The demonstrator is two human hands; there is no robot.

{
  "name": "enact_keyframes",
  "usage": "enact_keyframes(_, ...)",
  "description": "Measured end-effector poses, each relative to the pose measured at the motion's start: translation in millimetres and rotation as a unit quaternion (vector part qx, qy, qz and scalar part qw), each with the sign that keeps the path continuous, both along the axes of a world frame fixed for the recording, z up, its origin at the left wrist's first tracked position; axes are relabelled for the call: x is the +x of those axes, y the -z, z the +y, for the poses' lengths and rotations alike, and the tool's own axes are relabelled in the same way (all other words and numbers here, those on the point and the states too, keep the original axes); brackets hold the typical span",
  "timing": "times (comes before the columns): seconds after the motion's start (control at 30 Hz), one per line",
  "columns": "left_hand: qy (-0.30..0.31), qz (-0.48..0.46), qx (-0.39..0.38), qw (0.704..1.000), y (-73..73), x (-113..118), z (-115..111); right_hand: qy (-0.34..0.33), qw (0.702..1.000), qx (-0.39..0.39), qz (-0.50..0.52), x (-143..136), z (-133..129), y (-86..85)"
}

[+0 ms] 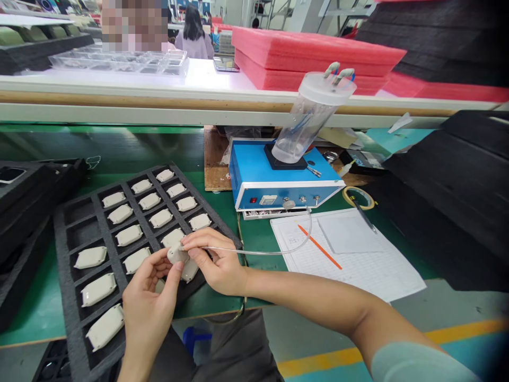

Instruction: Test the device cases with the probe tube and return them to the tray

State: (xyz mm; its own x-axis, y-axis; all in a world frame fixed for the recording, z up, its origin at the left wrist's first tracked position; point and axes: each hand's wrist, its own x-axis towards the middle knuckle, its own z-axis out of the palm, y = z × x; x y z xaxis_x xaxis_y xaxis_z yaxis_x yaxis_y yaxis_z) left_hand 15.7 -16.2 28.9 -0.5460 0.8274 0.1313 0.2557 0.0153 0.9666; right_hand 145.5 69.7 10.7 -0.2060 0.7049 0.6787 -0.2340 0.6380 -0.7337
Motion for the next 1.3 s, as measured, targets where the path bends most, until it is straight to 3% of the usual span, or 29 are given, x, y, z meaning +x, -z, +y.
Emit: enact_keyframes(1.3,-0.011,0.000,-0.013,1.000,-1.4,1.4,0.7,-0.007,0.999,-0.021,-0.023,0.9,-0.3,0.2)
